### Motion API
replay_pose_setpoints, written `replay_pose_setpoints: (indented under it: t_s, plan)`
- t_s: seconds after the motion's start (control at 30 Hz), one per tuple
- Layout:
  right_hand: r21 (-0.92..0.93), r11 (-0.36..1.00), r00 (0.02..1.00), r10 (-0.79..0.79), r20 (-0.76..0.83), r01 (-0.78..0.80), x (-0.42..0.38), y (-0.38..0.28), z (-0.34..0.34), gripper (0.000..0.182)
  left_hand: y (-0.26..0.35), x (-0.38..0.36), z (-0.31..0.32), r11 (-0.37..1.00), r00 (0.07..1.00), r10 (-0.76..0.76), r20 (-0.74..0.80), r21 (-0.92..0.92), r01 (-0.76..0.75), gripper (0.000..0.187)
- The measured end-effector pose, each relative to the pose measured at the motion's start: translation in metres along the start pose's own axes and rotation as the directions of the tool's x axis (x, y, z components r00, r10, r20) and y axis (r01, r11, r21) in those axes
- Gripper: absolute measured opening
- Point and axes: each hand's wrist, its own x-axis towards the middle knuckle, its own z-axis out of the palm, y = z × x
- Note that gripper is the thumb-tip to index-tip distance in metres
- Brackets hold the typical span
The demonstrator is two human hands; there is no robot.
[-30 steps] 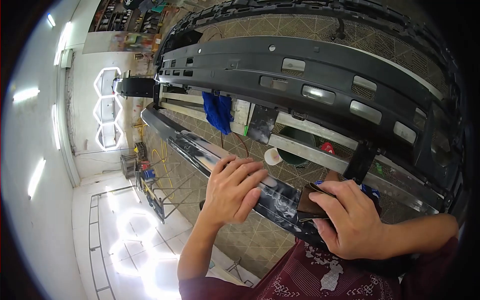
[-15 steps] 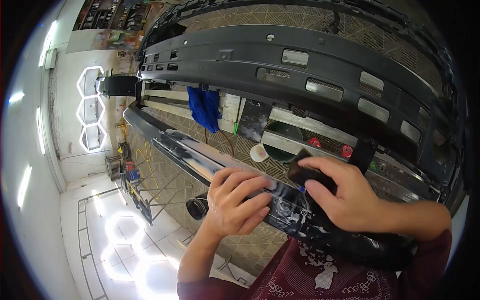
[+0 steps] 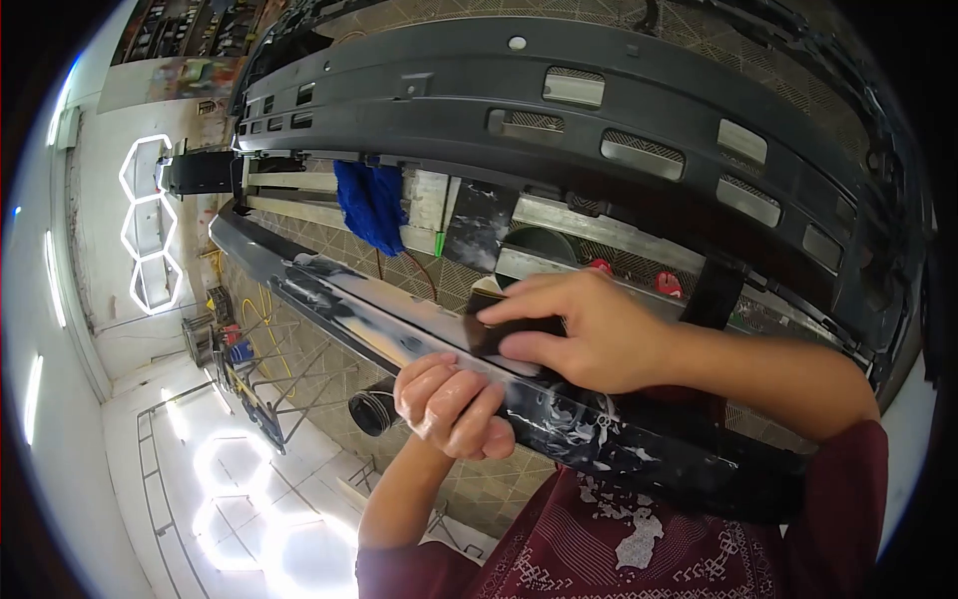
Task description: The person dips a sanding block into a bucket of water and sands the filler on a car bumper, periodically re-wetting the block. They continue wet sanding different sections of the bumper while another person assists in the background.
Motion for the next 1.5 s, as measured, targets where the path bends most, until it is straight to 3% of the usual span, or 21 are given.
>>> replay_pose_setpoints:
  t_s: [0.07,0.13,0.2,0.3,0.63,1.23,1.33,1.5]
  plan:
    - [0.004,1.000,1.000,0.009,0.025,-0.009,-0.006,0.001,-0.003,0.034,-0.002,-0.003,0.000,1.000,1.000,0.020,-0.019,0.006,-0.020,0.030]
    - [-0.117,0.993,0.997,-0.012,0.073,0.020,-0.032,-0.012,-0.020,0.032,-0.002,-0.005,0.000,1.000,1.000,0.002,-0.011,0.000,-0.002,0.030]
    - [-0.128,0.990,0.989,0.076,0.130,-0.059,-0.041,-0.020,-0.033,0.034,-0.001,-0.006,0.003,1.000,0.999,-0.003,-0.042,0.001,0.003,0.029]
    - [-0.138,0.985,0.991,-0.087,0.097,0.100,-0.029,-0.001,-0.025,0.038,0.001,-0.007,0.005,1.000,0.999,-0.003,-0.049,-0.006,0.002,0.029]
    - [-0.133,0.991,0.998,-0.009,0.059,0.017,-0.025,-0.004,-0.021,0.029,0.002,-0.011,0.004,1.000,0.998,-0.015,-0.059,0.000,0.015,0.032]
    - [-0.237,0.970,0.999,-0.044,0.017,0.047,-0.038,-0.003,-0.027,0.029,0.003,-0.010,0.011,0.999,0.993,-0.043,-0.113,0.006,0.044,0.035]
    - [-0.192,0.981,0.998,-0.026,0.050,0.035,-0.040,-0.002,-0.026,0.036,0.002,-0.012,0.007,0.999,0.994,-0.049,-0.095,0.005,0.049,0.035]
    - [-0.125,0.986,0.993,-0.102,0.058,0.109,-0.018,0.002,-0.015,0.028,0.002,-0.013,0.010,0.999,0.995,-0.037,-0.092,0.016,0.038,0.036]
